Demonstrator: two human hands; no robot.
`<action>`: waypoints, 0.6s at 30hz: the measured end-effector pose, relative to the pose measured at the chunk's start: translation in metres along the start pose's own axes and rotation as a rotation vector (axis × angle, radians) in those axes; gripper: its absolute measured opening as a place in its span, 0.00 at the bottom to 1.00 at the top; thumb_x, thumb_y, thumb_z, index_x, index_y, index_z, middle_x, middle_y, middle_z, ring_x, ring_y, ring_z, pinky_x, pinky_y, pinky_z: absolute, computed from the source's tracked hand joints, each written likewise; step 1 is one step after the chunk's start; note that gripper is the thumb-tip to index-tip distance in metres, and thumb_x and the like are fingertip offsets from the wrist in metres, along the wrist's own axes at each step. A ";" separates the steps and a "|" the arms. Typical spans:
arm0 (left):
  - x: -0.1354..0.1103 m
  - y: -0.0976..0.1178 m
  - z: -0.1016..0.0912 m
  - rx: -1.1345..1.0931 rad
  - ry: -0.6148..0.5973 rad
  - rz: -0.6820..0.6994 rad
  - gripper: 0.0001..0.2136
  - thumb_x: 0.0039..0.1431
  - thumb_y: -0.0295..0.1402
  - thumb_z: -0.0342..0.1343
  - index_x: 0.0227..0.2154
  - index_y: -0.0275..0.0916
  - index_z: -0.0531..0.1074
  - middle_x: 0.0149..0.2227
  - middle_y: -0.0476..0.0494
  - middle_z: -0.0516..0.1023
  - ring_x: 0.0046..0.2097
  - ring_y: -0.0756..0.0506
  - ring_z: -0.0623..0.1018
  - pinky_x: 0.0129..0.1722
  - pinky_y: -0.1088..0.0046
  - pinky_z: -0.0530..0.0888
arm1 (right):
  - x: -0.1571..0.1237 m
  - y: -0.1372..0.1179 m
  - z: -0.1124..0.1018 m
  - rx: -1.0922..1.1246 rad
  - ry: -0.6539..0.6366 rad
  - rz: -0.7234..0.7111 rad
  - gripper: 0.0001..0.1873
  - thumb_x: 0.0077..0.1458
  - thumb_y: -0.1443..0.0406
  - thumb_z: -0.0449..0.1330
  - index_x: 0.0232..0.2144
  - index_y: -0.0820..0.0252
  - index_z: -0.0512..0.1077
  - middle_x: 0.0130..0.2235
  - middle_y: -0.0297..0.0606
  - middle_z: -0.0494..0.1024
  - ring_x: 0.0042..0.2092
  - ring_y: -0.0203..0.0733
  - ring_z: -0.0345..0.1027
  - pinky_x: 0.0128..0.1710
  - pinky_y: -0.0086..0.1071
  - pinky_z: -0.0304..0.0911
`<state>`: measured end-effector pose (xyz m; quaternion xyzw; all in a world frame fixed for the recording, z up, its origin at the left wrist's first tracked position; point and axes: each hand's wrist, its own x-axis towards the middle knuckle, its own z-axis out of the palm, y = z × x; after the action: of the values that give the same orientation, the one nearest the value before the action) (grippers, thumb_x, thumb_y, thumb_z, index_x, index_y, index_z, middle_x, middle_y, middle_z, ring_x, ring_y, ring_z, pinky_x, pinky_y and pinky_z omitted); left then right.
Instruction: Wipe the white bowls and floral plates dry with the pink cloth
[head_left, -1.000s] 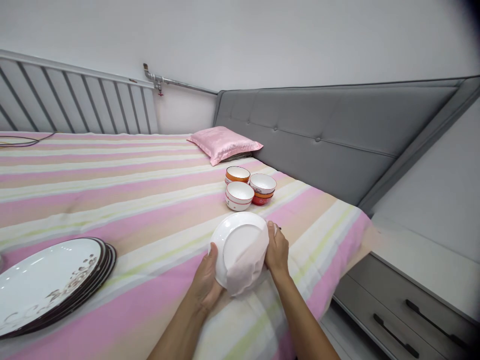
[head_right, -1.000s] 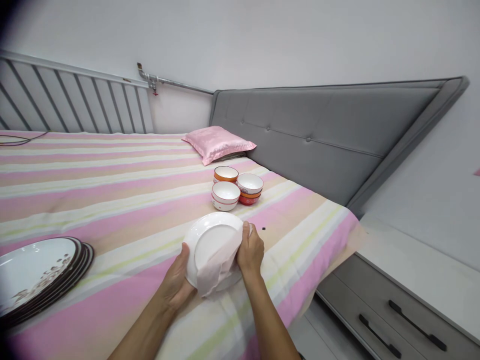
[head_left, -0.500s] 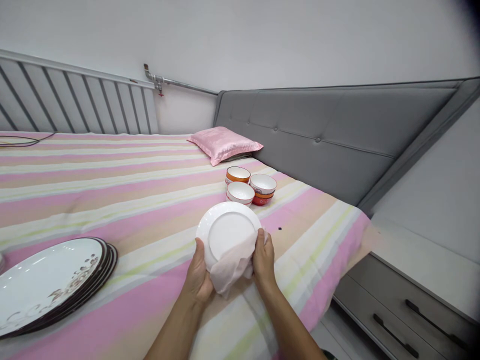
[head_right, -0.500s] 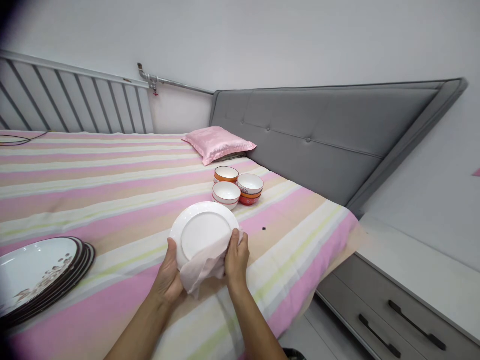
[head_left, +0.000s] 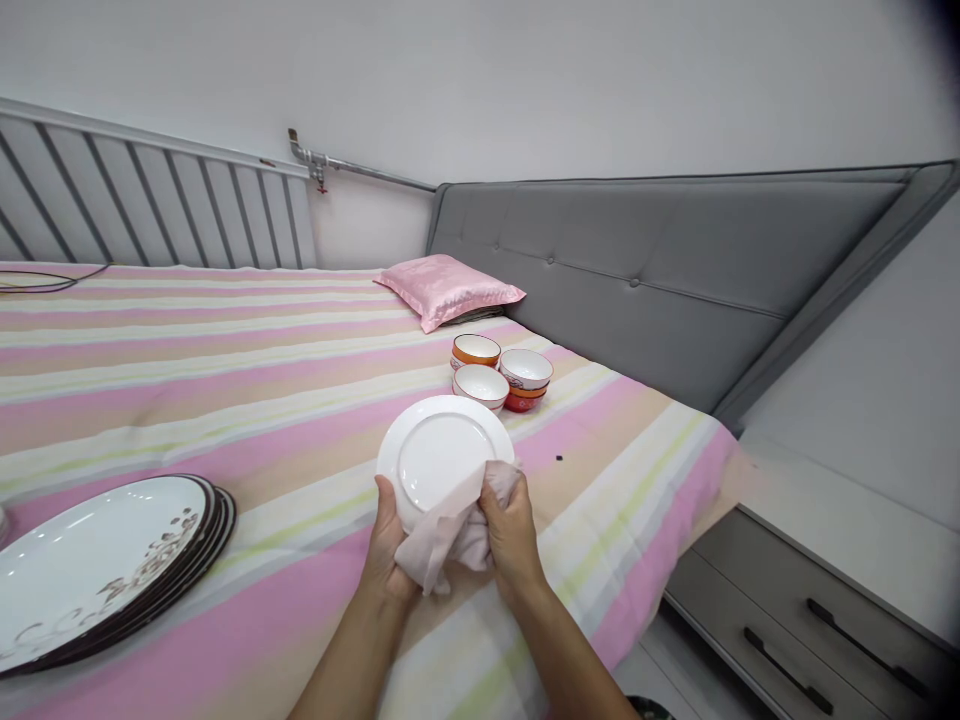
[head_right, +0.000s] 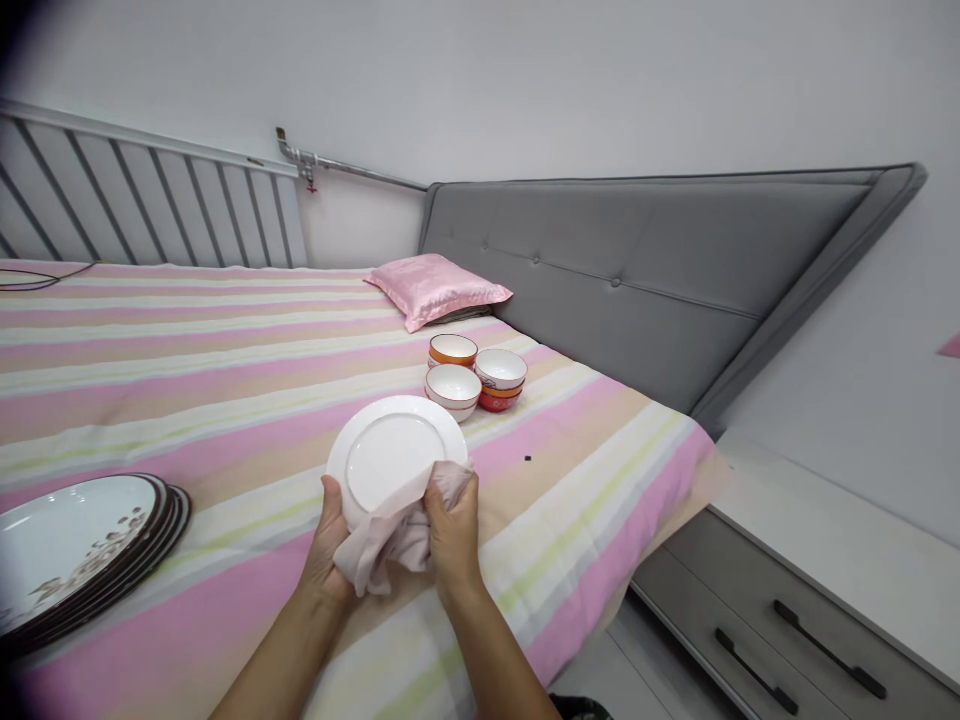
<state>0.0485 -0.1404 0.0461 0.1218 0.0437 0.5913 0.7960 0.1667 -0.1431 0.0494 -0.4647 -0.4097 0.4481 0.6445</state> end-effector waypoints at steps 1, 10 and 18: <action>0.000 0.000 0.000 -0.001 -0.005 0.002 0.35 0.57 0.53 0.40 0.63 0.41 0.43 0.58 0.39 0.65 0.60 0.42 0.62 0.61 0.65 0.52 | -0.002 0.000 0.002 0.025 0.001 0.010 0.27 0.50 0.54 0.60 0.49 0.56 0.58 0.50 0.40 0.71 0.50 0.43 0.67 0.46 0.35 0.67; -0.004 -0.015 0.002 0.241 0.137 -0.016 0.34 0.55 0.53 0.47 0.59 0.36 0.57 0.53 0.35 0.72 0.56 0.39 0.68 0.57 0.63 0.61 | -0.008 -0.009 -0.001 0.296 0.045 0.191 0.29 0.43 0.58 0.66 0.47 0.57 0.61 0.44 0.40 0.76 0.45 0.46 0.72 0.41 0.38 0.70; -0.001 0.004 0.006 0.739 0.229 0.141 0.21 0.49 0.33 0.61 0.48 0.38 0.68 0.47 0.39 0.75 0.44 0.44 0.75 0.42 0.69 0.71 | 0.018 -0.040 -0.054 0.169 -0.134 -0.036 0.24 0.41 0.64 0.67 0.42 0.56 0.65 0.41 0.34 0.75 0.41 0.41 0.70 0.42 0.34 0.67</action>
<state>0.0458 -0.1412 0.0525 0.3362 0.3335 0.5988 0.6459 0.2300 -0.1455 0.0779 -0.3701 -0.4211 0.4994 0.6605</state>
